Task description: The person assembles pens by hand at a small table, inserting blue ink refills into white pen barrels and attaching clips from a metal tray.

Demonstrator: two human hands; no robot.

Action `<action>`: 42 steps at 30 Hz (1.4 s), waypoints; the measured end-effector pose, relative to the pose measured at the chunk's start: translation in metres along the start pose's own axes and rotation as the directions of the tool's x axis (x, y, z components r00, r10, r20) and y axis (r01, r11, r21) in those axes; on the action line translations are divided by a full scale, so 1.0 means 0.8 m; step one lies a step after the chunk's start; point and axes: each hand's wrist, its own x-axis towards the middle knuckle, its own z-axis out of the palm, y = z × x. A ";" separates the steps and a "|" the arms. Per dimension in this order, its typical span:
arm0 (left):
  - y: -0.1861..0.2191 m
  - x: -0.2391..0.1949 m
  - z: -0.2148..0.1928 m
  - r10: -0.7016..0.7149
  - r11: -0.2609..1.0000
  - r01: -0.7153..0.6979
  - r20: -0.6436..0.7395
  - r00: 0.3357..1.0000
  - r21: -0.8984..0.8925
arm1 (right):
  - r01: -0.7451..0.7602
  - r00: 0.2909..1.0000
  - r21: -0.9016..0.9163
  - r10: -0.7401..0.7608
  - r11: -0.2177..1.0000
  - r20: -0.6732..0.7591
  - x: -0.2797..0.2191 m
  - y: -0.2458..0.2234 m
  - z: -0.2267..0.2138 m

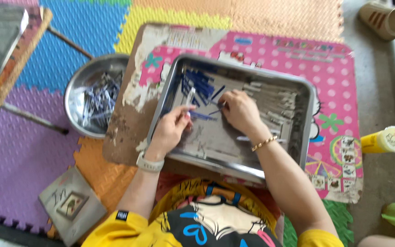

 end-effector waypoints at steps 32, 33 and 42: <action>0.010 0.025 0.021 -0.023 0.993 0.025 -0.024 0.999 0.118 | 0.011 0.995 -0.003 -0.010 1.000 0.098 0.051 0.022 0.010; 0.010 0.027 0.018 -0.019 0.995 0.021 -0.021 1.000 0.098 | 0.002 0.997 0.016 -0.003 1.000 0.075 0.054 0.026 0.012; 0.028 0.077 0.001 0.220 0.972 -0.212 -0.078 0.972 0.099 | 0.119 0.993 0.011 -0.119 0.993 0.006 0.076 0.051 -0.007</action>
